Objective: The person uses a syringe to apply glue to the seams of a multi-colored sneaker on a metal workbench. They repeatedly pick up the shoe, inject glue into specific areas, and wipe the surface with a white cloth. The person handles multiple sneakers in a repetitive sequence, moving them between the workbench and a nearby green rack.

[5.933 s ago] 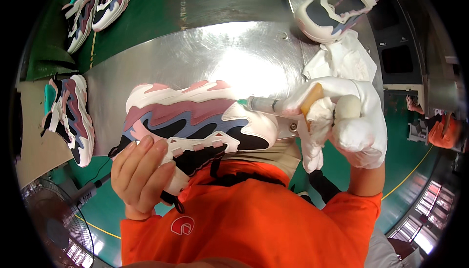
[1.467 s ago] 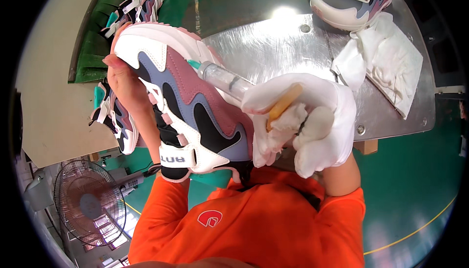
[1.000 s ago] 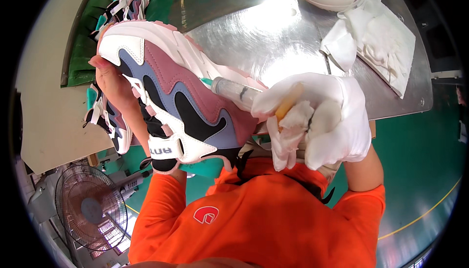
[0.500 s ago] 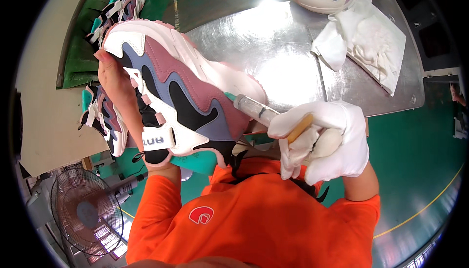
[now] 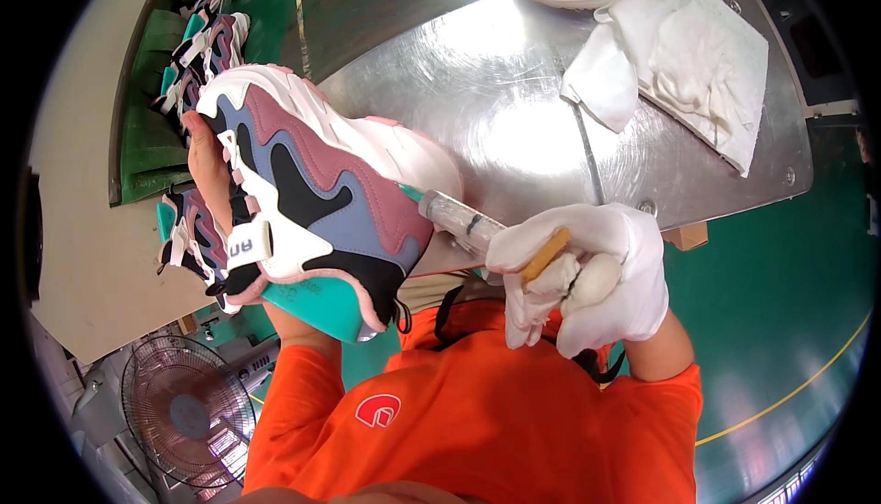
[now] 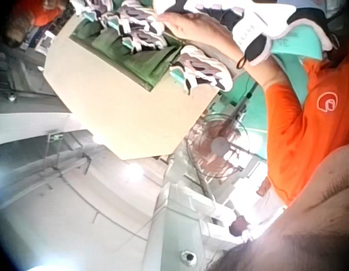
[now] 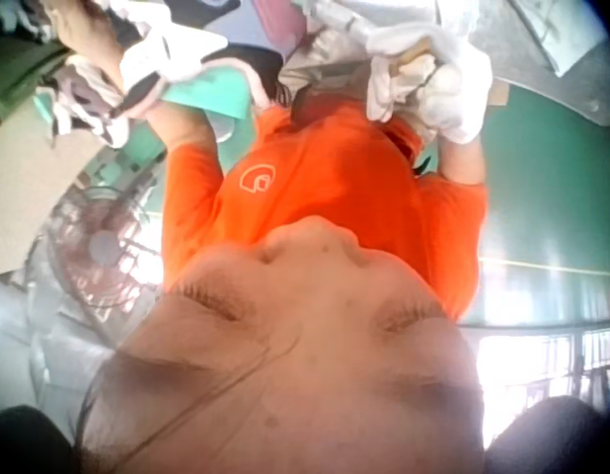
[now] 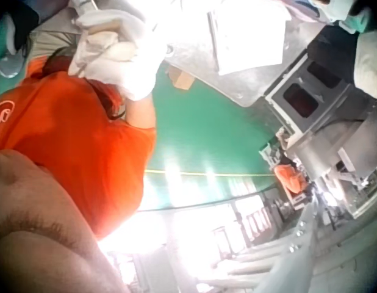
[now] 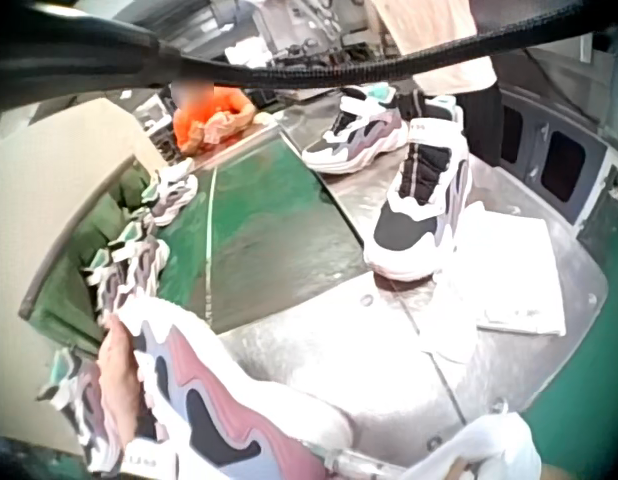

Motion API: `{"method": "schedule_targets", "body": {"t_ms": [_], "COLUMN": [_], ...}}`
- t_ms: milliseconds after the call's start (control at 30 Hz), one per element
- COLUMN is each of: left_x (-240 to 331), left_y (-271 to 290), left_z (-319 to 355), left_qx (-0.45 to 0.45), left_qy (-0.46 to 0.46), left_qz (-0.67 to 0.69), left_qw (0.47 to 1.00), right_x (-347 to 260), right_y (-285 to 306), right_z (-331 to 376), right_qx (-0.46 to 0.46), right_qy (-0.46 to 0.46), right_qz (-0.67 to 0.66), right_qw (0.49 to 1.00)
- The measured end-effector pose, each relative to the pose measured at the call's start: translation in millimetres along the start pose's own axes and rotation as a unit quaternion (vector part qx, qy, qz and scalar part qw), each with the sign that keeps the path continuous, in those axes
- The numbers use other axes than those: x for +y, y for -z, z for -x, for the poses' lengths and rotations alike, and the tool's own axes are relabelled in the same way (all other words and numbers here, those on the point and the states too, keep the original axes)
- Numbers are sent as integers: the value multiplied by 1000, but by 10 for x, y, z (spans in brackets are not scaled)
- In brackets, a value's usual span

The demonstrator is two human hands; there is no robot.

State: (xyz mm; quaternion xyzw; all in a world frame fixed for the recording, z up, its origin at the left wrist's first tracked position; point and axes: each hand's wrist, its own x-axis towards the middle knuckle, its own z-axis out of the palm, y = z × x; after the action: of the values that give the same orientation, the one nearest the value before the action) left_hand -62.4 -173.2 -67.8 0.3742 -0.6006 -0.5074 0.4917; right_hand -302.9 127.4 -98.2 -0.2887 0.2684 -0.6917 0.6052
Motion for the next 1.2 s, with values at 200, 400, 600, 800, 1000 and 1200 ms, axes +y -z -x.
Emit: {"method": "schedule_targets", "body": {"t_ms": [200,400,600,800,1000,1200], "left_x": [-135,-211,-206,-145,-115,-129], "left_y": [122,30,-32,-161,255,472], "left_z": [-159,8,149,181,34,255], "left_qx": [-19,18,62,-148,-208,-71], "left_qy": [90,104,90,-170,-209,-88], "left_qz": [-30,-112,-238,-80,-246,-223], "left_qw": [995,988,965,971,923,968], "right_x": [121,351,397,503,518,529], "right_y": [89,64,35,32,38,-47], "right_z": [67,185,160,98,110,37], "right_qx": [17,85,86,83,98,77], "right_qy": [29,14,13,49,27,51], "right_qz": [-22,-102,-135,-175,-192,-168], "right_qw": [999,991,987,980,976,981]}}
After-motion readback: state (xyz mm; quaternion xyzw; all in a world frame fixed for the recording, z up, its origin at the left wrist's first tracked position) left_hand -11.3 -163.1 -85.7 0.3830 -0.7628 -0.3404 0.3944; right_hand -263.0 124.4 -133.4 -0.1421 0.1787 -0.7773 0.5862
